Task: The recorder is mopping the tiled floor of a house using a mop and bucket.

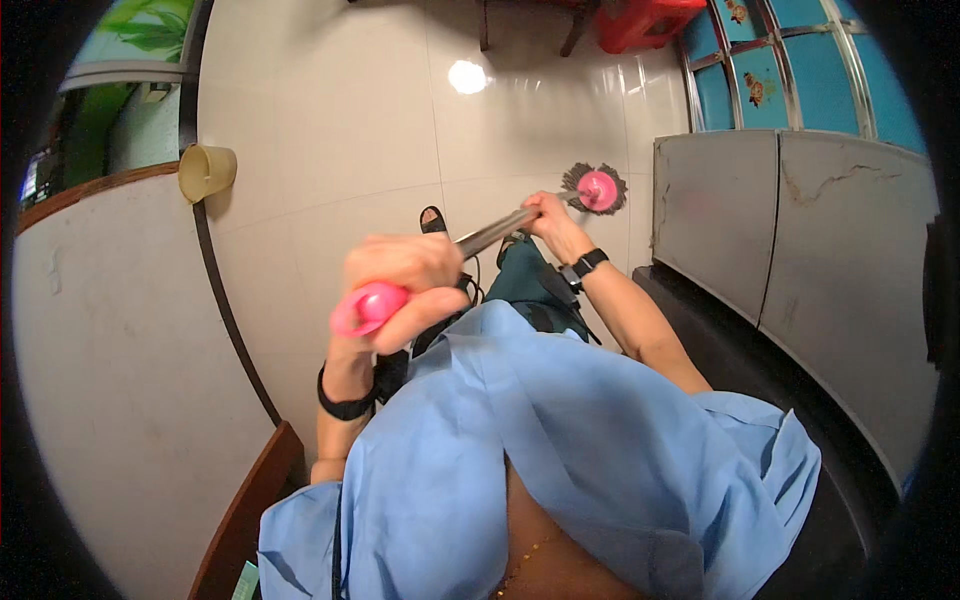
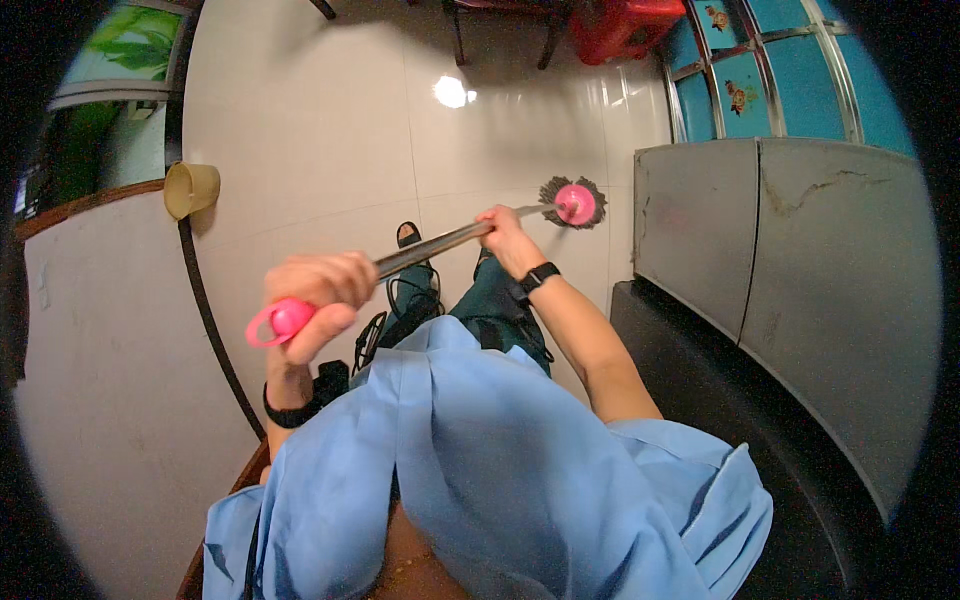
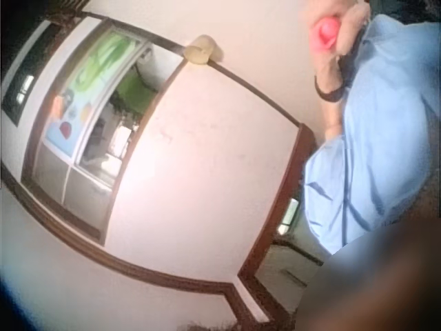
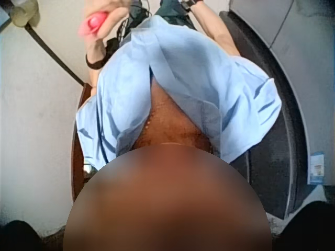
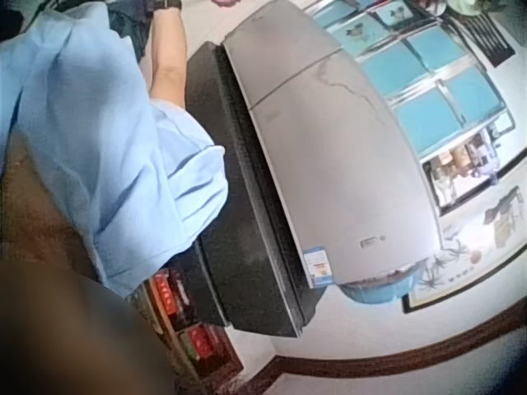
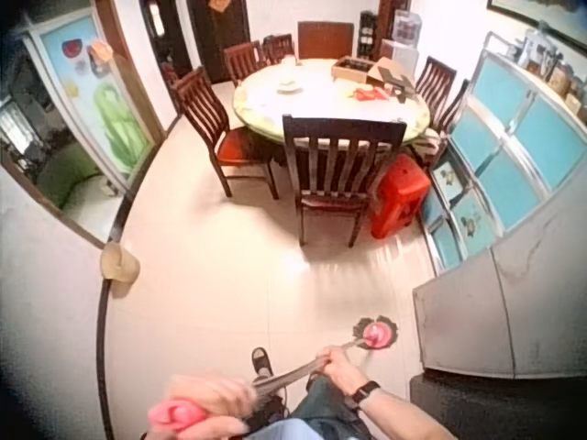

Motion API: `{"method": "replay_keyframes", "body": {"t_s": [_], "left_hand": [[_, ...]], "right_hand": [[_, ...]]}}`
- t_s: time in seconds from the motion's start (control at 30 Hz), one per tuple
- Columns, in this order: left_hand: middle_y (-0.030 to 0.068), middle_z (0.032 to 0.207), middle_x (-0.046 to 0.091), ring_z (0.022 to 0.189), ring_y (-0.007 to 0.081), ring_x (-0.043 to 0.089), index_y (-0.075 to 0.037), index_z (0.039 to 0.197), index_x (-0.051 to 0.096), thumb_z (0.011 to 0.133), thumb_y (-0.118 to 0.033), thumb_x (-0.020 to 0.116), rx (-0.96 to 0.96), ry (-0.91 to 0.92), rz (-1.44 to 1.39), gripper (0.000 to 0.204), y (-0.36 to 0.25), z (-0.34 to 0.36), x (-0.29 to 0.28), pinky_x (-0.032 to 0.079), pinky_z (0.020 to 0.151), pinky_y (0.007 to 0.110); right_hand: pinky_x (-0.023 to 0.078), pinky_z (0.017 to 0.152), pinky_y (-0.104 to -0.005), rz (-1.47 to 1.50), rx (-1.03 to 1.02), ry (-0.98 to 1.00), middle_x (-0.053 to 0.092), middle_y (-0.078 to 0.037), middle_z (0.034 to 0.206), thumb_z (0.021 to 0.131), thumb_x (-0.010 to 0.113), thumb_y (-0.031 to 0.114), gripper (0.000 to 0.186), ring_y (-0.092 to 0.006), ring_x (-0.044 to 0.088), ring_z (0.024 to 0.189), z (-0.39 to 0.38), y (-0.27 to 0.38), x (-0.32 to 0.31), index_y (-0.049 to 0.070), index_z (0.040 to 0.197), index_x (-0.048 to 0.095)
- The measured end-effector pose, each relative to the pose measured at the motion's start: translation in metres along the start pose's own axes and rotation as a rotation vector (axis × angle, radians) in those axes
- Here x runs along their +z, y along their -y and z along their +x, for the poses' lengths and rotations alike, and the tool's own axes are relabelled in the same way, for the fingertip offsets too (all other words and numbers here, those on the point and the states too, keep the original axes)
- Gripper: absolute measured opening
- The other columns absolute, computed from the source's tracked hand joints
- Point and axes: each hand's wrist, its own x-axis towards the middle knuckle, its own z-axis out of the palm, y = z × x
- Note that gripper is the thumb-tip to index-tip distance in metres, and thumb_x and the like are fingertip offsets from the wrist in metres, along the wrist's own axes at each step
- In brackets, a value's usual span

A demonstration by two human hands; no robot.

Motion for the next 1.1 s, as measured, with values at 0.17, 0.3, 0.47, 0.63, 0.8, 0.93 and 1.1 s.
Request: {"method": "replay_keyframes", "body": {"t_s": [0.17,0.3,0.47,0.63,0.8,0.93,1.1], "left_hand": [[0.0039,0.043,0.036,0.038,0.0178,0.034,-0.004,0.05,0.036,0.074,-0.012,0.058,0.013,-0.227,0.205,0.033,-0.041,-0.042,-0.058,0.033,0.044,0.031],[0.0039,0.043,0.037,0.038,0.017,0.034,-0.005,0.05,0.036,0.075,-0.014,0.058,0.097,-0.248,0.266,0.034,-0.076,-0.068,-0.104,0.032,0.042,0.03],[0.0045,0.044,0.037,0.037,0.0196,0.036,-0.002,0.05,0.038,0.068,-0.016,0.071,0.172,-0.055,0.507,0.041,-0.059,-0.034,-0.043,0.036,0.041,0.031],[0.0015,0.043,0.037,0.038,0.0173,0.039,-0.005,0.052,0.038,0.072,-0.027,0.071,0.337,-0.082,0.545,0.044,-0.045,-0.017,0.025,0.039,0.042,0.029],[-0.001,0.055,0.045,0.046,0.0131,0.043,-0.008,0.059,0.041,0.078,-0.034,0.063,0.405,0.081,0.495,0.039,-0.099,-0.021,-0.008,0.037,0.044,0.025],[-0.0021,0.052,0.04,0.045,0.0123,0.037,-0.008,0.059,0.041,0.081,-0.031,0.058,0.432,-0.004,0.297,0.036,-0.093,-0.007,-0.019,0.033,0.047,0.024],[0.0012,0.053,0.035,0.047,0.0149,0.03,-0.008,0.06,0.037,0.085,-0.031,0.047,0.231,0.093,0.238,0.036,-0.008,0.045,0.011,0.03,0.048,0.032]], "right_hand": [[0.037,0.041,-0.0328,-0.143,0.003,0.01,0.048,-0.01,0.056,0.078,0.039,0.006,0.012,-0.0203,0.047,0.048,0.062,-0.124,0.084,0.005,0.068,0.044],[0.032,0.036,-0.0272,-0.187,0.13,0.238,0.04,-0.004,0.048,0.073,0.039,0.002,0.018,-0.0148,0.039,0.039,0.046,-0.201,0.174,0.008,0.056,0.04],[0.034,0.035,-0.0295,-0.255,0.318,0.414,0.044,-0.007,0.051,0.075,0.037,0.003,0.012,-0.0179,0.043,0.041,0.044,-0.185,0.209,0.006,0.064,0.041],[0.041,0.04,-0.0284,-0.204,0.13,0.447,0.038,-0.003,0.048,0.079,0.041,0.002,0.022,-0.0154,0.042,0.04,-0.026,-0.139,0.19,0.007,0.058,0.038],[0.048,0.053,-0.0333,-0.051,0.092,0.597,0.048,-0.008,0.055,0.079,0.045,0.005,0.018,-0.0226,0.052,0.052,-0.093,-0.123,0.201,0.005,0.061,0.044],[0.051,0.063,-0.0366,0.003,-0.072,0.618,0.056,-0.012,0.065,0.08,0.047,0.008,0.015,-0.0262,0.057,0.061,-0.108,-0.082,0.179,0.004,0.065,0.049],[0.05,0.059,-0.0375,0.109,-0.35,0.378,0.055,-0.013,0.064,0.079,0.045,0.008,0.013,-0.027,0.057,0.06,-0.076,0.011,0.133,0.001,0.068,0.049]]}}
